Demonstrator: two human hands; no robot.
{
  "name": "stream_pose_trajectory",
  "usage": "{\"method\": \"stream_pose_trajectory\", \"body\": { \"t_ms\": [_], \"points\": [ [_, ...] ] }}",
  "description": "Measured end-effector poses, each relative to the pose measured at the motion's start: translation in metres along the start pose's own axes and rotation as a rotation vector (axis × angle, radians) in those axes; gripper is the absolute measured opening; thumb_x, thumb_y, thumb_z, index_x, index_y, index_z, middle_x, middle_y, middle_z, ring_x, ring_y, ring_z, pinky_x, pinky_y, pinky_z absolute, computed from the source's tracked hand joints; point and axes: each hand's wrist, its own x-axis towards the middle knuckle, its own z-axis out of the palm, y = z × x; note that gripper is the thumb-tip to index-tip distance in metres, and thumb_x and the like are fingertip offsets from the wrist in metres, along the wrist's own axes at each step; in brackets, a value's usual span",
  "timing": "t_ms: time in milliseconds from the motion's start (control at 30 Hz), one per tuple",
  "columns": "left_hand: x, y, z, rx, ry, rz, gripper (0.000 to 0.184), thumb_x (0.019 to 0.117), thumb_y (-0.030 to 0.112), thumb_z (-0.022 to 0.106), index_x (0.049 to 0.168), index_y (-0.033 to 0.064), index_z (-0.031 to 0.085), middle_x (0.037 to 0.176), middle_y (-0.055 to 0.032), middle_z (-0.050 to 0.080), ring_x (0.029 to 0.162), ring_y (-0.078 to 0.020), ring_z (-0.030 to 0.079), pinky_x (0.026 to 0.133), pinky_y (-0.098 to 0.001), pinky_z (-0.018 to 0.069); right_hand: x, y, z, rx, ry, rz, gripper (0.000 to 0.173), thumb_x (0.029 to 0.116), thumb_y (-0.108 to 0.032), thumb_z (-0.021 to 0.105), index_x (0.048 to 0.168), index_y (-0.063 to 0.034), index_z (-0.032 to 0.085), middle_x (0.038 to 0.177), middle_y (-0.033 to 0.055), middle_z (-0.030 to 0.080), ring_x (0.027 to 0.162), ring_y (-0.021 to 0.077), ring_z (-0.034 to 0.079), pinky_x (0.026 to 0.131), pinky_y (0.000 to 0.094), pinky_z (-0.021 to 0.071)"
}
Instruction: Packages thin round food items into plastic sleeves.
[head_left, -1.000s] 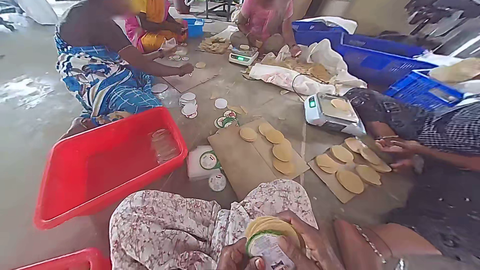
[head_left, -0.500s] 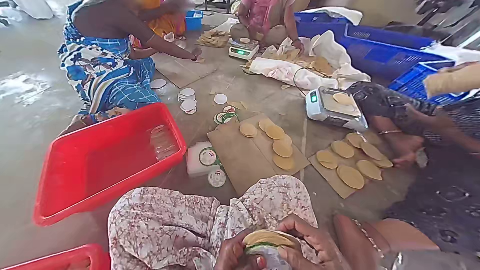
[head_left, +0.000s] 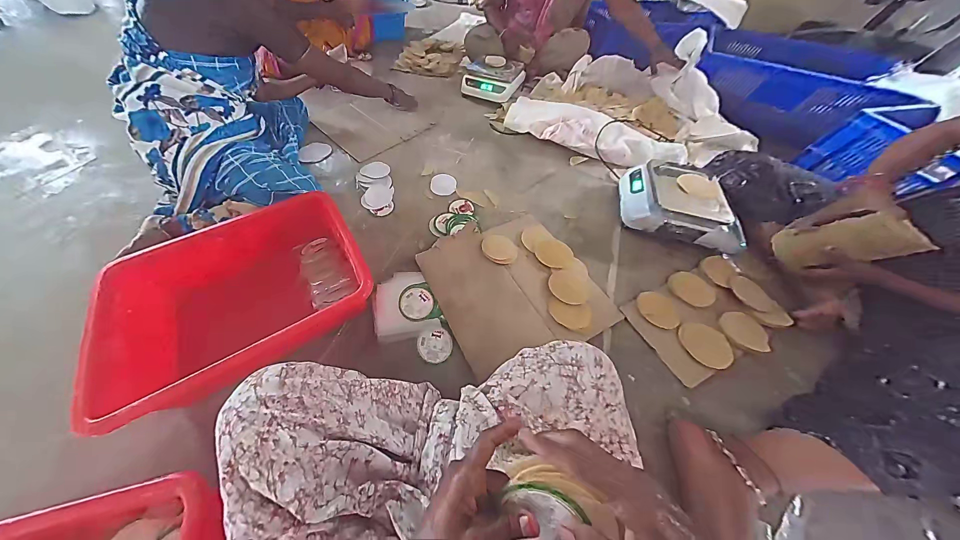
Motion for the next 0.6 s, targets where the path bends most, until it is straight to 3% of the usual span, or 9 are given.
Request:
{"method": "stream_pose_trajectory", "body": {
  "t_ms": [67, 133, 233, 333, 400, 467, 533, 600],
  "points": [
    [0.003, 0.000, -0.002, 0.008, -0.082, 0.002, 0.071, 0.0951, 0.004, 0.066, 0.156, -0.0021, 0.029, 0.091, -0.0076, 0.074, 0.077, -0.0104, 0.070, 0.076, -0.0327, 0.0594, 0.003, 0.003, -0.002, 0.004, -0.022, -0.036, 0.039, 0.0975, -0.020, 0.068, 0.134, -0.0066, 0.066, 0.130, 0.0173, 0.065, 0.113, 0.0214, 0.067, 0.092, 0.0377, 0.0581],
    [0.004, -0.001, -0.004, 0.015, -0.132, 0.008, 0.070, 0.0957, 0.006, 0.066, 0.156, -0.0008, 0.031, 0.092, -0.0087, 0.074, 0.077, -0.0105, 0.070, 0.076, -0.0322, 0.0594, 0.004, 0.005, -0.005, 0.053, -0.039, -0.047, 0.033, 0.0964, -0.016, 0.070, 0.128, -0.0061, 0.069, 0.118, 0.0145, 0.069, 0.106, 0.0175, 0.068, 0.090, 0.0325, 0.0580],
    [0.002, -0.003, -0.007, -0.045, -0.171, -0.047, 0.068, 0.0958, 0.004, 0.064, 0.155, 0.0011, 0.032, 0.098, -0.0089, 0.073, 0.082, -0.0106, 0.070, 0.080, -0.0332, 0.0592, 0.002, 0.005, -0.005, 0.124, -0.100, -0.031, 0.039, 0.0951, -0.013, 0.070, 0.133, -0.0030, 0.067, 0.120, 0.0137, 0.073, 0.109, 0.0150, 0.070, 0.097, 0.0318, 0.0564],
    [-0.002, -0.014, -0.009, -0.155, -0.210, -0.095, 0.067, 0.0951, 0.005, 0.063, 0.154, 0.0002, 0.033, 0.107, -0.0095, 0.072, 0.091, -0.0119, 0.070, 0.086, -0.0351, 0.0585, -0.004, 0.010, 0.006, 0.237, -0.098, -0.011, 0.036, 0.0930, -0.010, 0.072, 0.128, 0.0000, 0.069, 0.118, 0.0127, 0.074, 0.108, 0.0120, 0.070, 0.097, 0.0296, 0.0566],
    [-0.006, -0.021, -0.009, -0.211, -0.237, -0.122, 0.066, 0.0945, 0.002, 0.062, 0.154, -0.0015, 0.033, 0.122, -0.0131, 0.067, 0.103, -0.0152, 0.068, 0.093, -0.0374, 0.0569, -0.011, 0.013, 0.015, 0.307, -0.081, 0.034, 0.033, 0.0909, -0.010, 0.075, 0.121, 0.0018, 0.070, 0.113, 0.0115, 0.075, 0.104, 0.0096, 0.071, 0.094, 0.0280, 0.0577],
    [-0.010, -0.025, -0.007, -0.217, -0.254, -0.130, 0.064, 0.0952, 0.001, 0.062, 0.153, -0.0013, 0.035, 0.128, -0.0126, 0.065, 0.102, -0.0139, 0.068, 0.090, -0.0352, 0.0579, -0.018, 0.015, 0.023, 0.360, -0.077, 0.112, 0.031, 0.0886, -0.012, 0.077, 0.115, 0.0020, 0.068, 0.105, 0.0106, 0.075, 0.096, 0.0095, 0.071, 0.087, 0.0286, 0.0591],
    [-0.013, -0.027, -0.006, -0.212, -0.270, -0.124, 0.061, 0.0962, 0.001, 0.061, 0.152, -0.0020, 0.037, 0.132, -0.0124, 0.063, 0.104, -0.0131, 0.068, 0.090, -0.0338, 0.0581, -0.023, 0.014, 0.030, 0.365, -0.058, 0.170, 0.036, 0.0875, -0.016, 0.078, 0.117, 0.0011, 0.065, 0.102, 0.0102, 0.074, 0.093, 0.0101, 0.071, 0.084, 0.0302, 0.0591],
    [-0.014, -0.027, -0.006, -0.208, -0.248, -0.123, 0.060, 0.0961, 0.002, 0.063, 0.151, -0.0016, 0.038, 0.130, -0.0109, 0.065, 0.103, -0.0128, 0.069, 0.090, -0.0336, 0.0582, -0.028, 0.012, 0.033, 0.337, -0.013, 0.196, 0.050, 0.0875, -0.022, 0.080, 0.127, 0.0004, 0.061, 0.108, 0.0097, 0.074, 0.097, 0.0088, 0.071, 0.088, 0.0302, 0.0593]
  ]
}}
